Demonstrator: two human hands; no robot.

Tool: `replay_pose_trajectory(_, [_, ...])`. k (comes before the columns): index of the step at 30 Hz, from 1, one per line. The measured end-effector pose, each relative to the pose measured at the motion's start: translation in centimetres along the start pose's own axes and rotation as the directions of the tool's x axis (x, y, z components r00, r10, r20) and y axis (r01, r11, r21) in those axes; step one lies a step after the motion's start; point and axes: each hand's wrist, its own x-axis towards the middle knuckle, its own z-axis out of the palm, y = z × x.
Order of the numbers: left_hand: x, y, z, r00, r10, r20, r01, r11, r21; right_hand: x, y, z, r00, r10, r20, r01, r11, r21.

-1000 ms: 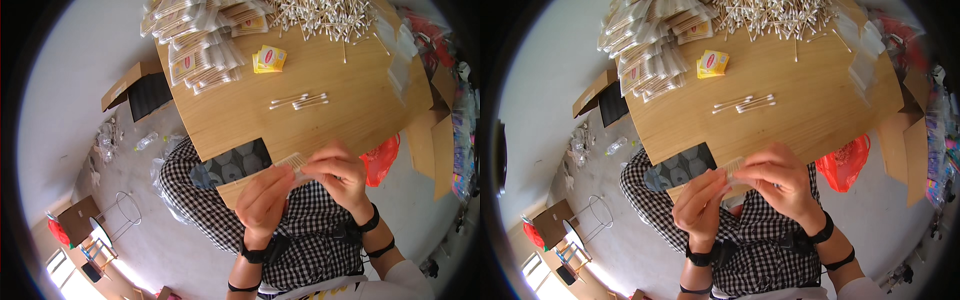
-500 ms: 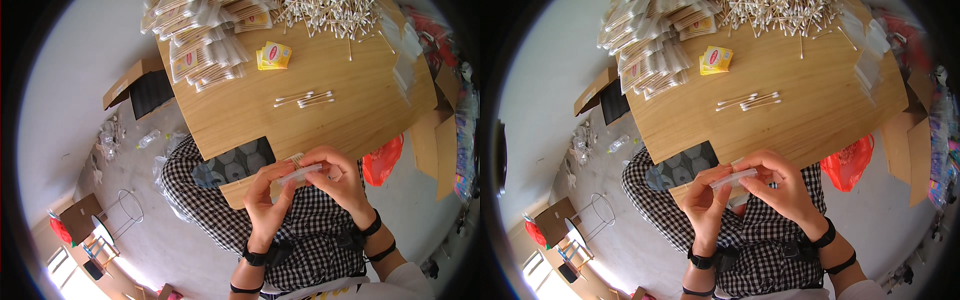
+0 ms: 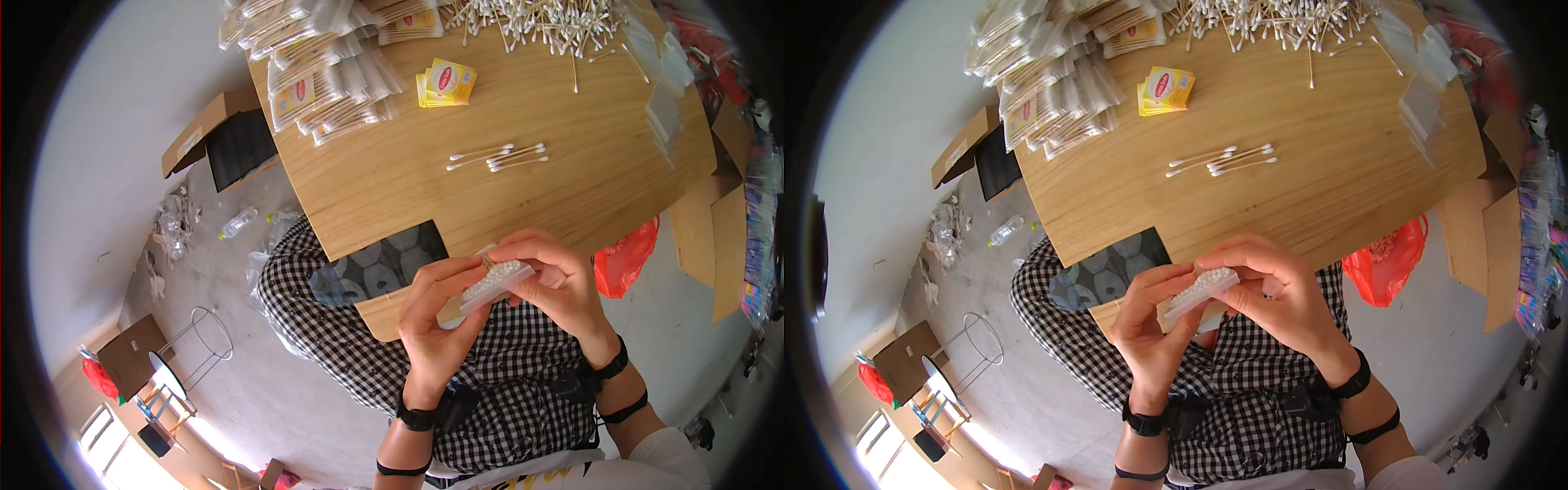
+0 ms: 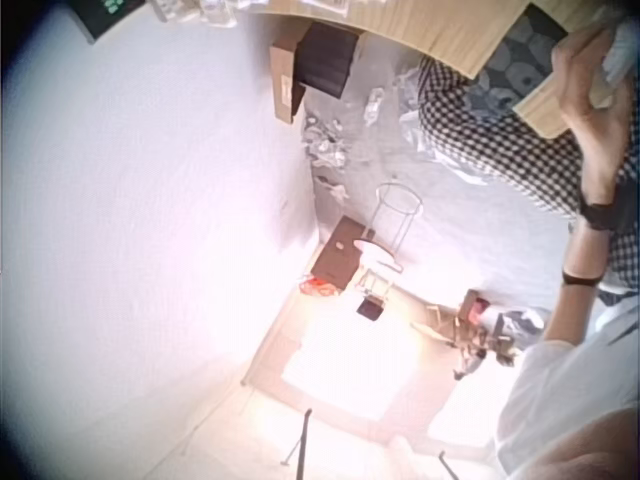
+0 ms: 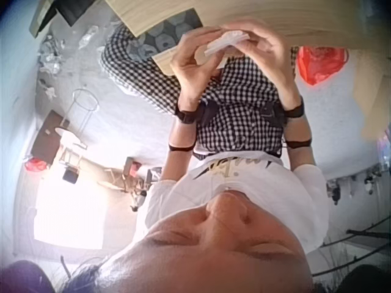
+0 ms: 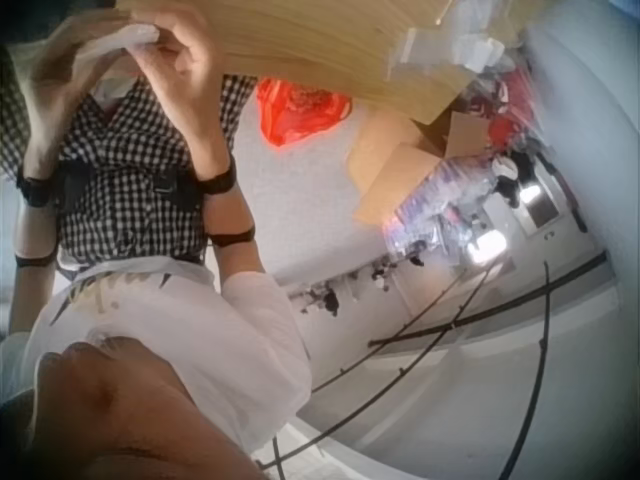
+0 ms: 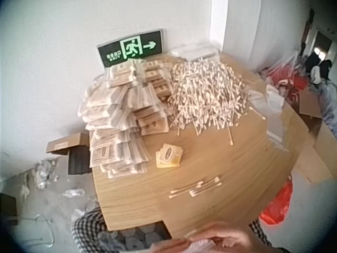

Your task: Sorting cotton swabs into small quantities and placing them into individual plastic zip-lock bags.

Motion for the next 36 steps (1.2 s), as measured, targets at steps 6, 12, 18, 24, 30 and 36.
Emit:
replay_pose_trajectory(6, [0.2,0.8,1.4,0.995,-0.098,-0.023,0.099,0.995,0.016,1.1,-3.2,-0.7,0.998,-0.050,-0.032,0.035,0.928,-0.370])
replay_pose_trajectory(12, [0.8,-1.1,2.4,0.960,-0.272,-0.057,0.272,0.962,-0.020,3.8,-0.8,-1.3,0.942,-0.315,-0.117,0.071,0.526,-0.848])
replay_pose_trajectory(18, [0.9,-1.0,2.0,0.952,-0.304,-0.029,0.304,0.953,-0.009,5.6,2.4,-0.4,0.896,-0.443,-0.023,-0.045,-0.039,-0.998])
replay_pose_trajectory(24, [1.1,-0.9,1.8,0.962,-0.273,-0.017,0.273,0.962,0.023,5.5,2.7,-0.4,0.923,-0.384,-0.039,-0.052,-0.025,-0.998])
replay_pose_trajectory(30, [1.3,-0.7,2.1,0.967,-0.256,0.008,0.255,0.965,0.057,5.6,2.3,-0.7,0.928,-0.373,0.004,-0.017,-0.053,-0.998])
replay_pose_trajectory(36, [1.4,-0.8,2.2,0.970,-0.242,-0.004,0.241,0.964,0.117,6.2,2.4,-1.2,0.923,-0.385,0.019,0.023,0.005,-1.000])
